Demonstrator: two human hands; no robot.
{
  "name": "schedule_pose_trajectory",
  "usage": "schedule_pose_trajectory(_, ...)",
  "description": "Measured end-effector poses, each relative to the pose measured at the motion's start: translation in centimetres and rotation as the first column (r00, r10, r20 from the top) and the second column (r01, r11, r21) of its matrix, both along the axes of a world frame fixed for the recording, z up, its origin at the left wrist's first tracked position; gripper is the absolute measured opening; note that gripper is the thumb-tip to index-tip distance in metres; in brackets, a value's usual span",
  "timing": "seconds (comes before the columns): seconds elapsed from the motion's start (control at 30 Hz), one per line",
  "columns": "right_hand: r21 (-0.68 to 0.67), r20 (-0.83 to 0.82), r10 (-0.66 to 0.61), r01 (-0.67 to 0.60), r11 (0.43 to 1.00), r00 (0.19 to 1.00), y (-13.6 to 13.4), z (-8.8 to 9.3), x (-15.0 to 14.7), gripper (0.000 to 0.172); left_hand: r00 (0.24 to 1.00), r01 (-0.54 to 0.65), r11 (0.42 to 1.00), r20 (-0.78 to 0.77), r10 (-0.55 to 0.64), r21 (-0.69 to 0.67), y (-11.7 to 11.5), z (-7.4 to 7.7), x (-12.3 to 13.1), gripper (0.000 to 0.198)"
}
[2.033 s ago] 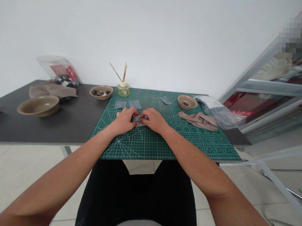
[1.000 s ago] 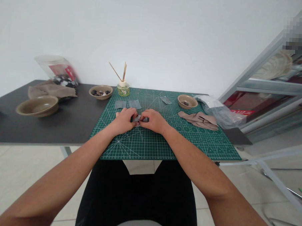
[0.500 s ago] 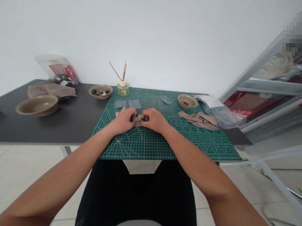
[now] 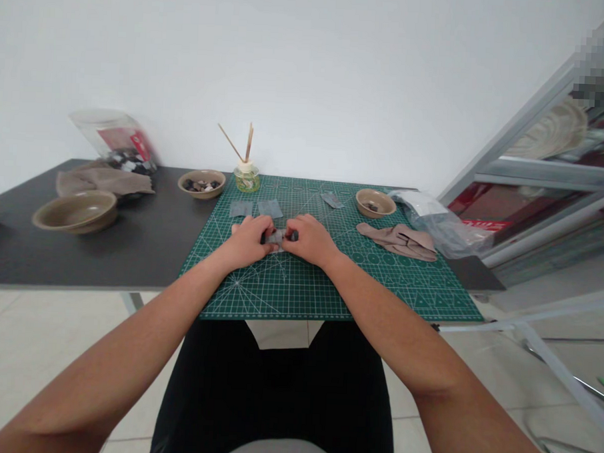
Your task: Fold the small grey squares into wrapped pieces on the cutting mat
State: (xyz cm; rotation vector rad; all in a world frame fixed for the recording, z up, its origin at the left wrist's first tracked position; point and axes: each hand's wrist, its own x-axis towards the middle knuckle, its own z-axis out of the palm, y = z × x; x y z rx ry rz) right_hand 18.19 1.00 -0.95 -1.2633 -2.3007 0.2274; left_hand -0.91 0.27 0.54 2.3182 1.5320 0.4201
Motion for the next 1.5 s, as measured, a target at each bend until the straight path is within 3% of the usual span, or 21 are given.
schedule_pose_trajectory(0.2,-0.042,-0.022,0.218,-0.219,0.975,0.976,0.26,-0.11,0.24,0.008,1.0,0.008,1.0,-0.009,-0.008,0.014,-0.03,-0.08,-0.03,0.027)
schedule_pose_trajectory(0.47,0.024,0.018,0.021,-0.022,0.999,1.0,0.21,-0.3,-0.18,0.011,1.0,0.002,1.0,0.009,-0.002,-0.005,-0.06,0.02,0.02,0.028)
schedule_pose_trajectory(0.53,0.032,0.033,0.031,-0.032,0.999,0.999,0.08,-0.22,-0.11,0.013,1.0,0.005,1.0,0.007,-0.005,-0.004,-0.03,0.03,0.01,0.027)
schedule_pose_trajectory(0.73,-0.018,0.004,0.216,-0.215,0.976,0.976,0.21,-0.12,0.07,0.007,1.0,0.021,1.0,-0.017,-0.02,0.021,0.08,-0.18,0.0,0.026)
schedule_pose_trajectory(1.0,0.025,0.058,0.02,-0.021,0.999,0.998,0.28,-0.2,-0.17,0.009,1.0,0.005,1.0,0.004,-0.005,0.0,-0.05,0.04,0.08,0.027)
schedule_pose_trajectory(1.3,0.008,0.081,0.169,-0.17,0.985,0.982,-0.05,0.0,0.02,0.01,1.0,0.008,1.0,-0.024,-0.008,0.012,0.01,0.07,0.07,0.024)
schedule_pose_trajectory(1.5,0.01,0.084,0.045,-0.046,0.999,0.995,0.06,0.14,-0.27,0.01,1.0,0.01,1.0,0.002,-0.01,0.003,0.05,-0.03,-0.07,0.026)
